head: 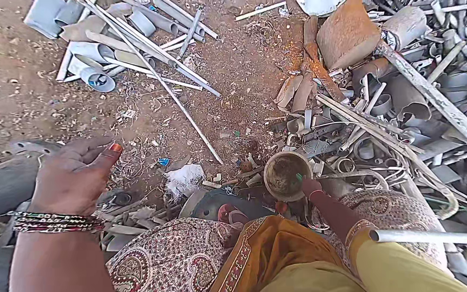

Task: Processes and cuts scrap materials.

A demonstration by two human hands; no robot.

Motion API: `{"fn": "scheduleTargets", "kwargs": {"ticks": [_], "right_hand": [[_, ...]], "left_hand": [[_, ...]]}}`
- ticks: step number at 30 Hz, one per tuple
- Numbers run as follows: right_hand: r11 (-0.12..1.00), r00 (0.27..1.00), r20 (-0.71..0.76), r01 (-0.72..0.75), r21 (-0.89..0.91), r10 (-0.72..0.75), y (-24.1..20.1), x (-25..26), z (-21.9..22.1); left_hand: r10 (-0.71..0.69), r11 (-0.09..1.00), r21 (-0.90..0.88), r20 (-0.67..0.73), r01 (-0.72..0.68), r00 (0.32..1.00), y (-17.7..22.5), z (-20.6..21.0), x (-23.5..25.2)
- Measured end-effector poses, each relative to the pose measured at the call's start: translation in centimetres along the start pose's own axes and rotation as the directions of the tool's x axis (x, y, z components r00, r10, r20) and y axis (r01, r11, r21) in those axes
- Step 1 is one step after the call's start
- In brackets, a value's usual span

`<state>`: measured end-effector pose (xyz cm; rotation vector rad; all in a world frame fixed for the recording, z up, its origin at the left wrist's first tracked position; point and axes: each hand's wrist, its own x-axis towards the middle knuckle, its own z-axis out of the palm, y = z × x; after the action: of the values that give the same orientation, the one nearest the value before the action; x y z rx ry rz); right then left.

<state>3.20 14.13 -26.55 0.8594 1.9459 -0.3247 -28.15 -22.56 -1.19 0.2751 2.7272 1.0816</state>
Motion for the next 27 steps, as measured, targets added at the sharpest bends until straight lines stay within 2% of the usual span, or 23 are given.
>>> {"fn": "scheduleTargets", "kwargs": {"ticks": [1, 2, 4, 8, 11, 12, 15, 16, 19, 20, 23, 27], "right_hand": [[0.998, 0.998, -0.025, -0.053, 0.034, 0.054, 0.4, 0.4, -0.2], [0.999, 0.999, -0.024, -0.046, 0.016, 0.046, 0.8, 0.3, -0.1], [0.995, 0.998, 0.01, 0.068, -0.077, -0.068, 1.2, -0.1, 0.2], [0.986, 0.996, 0.018, 0.093, -0.14, -0.091, 1.4, 0.1, -0.3], [0.955, 0.974, 0.076, 0.224, -0.193, -0.213, -0.4, -1.0, 1.3], [0.969, 0.982, 0.061, 0.187, -0.161, -0.179, -0.5, -1.1, 1.5], [0.994, 0.996, -0.038, -0.083, 0.066, 0.085, 1.0, -0.2, 0.3], [0.997, 0.997, -0.028, -0.07, 0.037, 0.071, 1.6, -0.2, 0.1], [0.963, 0.983, 0.041, 0.182, -0.2, -0.177, 2.1, -0.7, -0.1], [0.952, 0.979, 0.048, 0.202, -0.231, -0.196, 2.1, -0.8, -0.4], [0.993, 0.997, -0.016, 0.068, -0.1, -0.07, 0.8, -0.8, -1.1], [0.99, 0.993, 0.005, 0.119, -0.076, -0.119, 0.1, -1.0, -0.7]], "left_hand": [[0.014, 1.0, 0.011, -0.005, -0.014, 1.0, 0.2, 0.1, 0.0], [0.02, 0.999, 0.027, 0.001, -0.02, 1.0, 0.5, 0.1, -0.2], [0.024, 0.998, 0.055, 0.019, -0.025, 1.0, 1.1, 0.1, -0.5], [0.049, 0.998, 0.042, 0.016, -0.05, 0.999, 1.1, 0.3, -0.4], [0.068, 0.996, 0.046, 0.042, -0.07, 0.997, 2.1, 0.4, -1.2], [0.055, 0.997, 0.049, 0.066, -0.058, 0.996, 2.8, 0.5, -1.7], [0.006, 0.998, 0.062, 0.093, -0.012, 0.996, 3.6, 0.8, -2.5], [0.006, 0.998, 0.067, 0.096, -0.012, 0.995, 3.5, 0.8, -2.7], [0.033, 0.998, 0.057, 0.103, -0.039, 0.994, 3.2, 0.8, -2.3], [0.023, 0.998, 0.051, 0.102, -0.028, 0.995, 3.4, 1.1, -2.3], [0.009, 0.998, 0.055, 0.108, -0.015, 0.994, 4.6, 1.5, -2.4], [0.034, 0.994, 0.1, 0.141, -0.049, 0.989, 5.3, 1.8, -2.6]]}}
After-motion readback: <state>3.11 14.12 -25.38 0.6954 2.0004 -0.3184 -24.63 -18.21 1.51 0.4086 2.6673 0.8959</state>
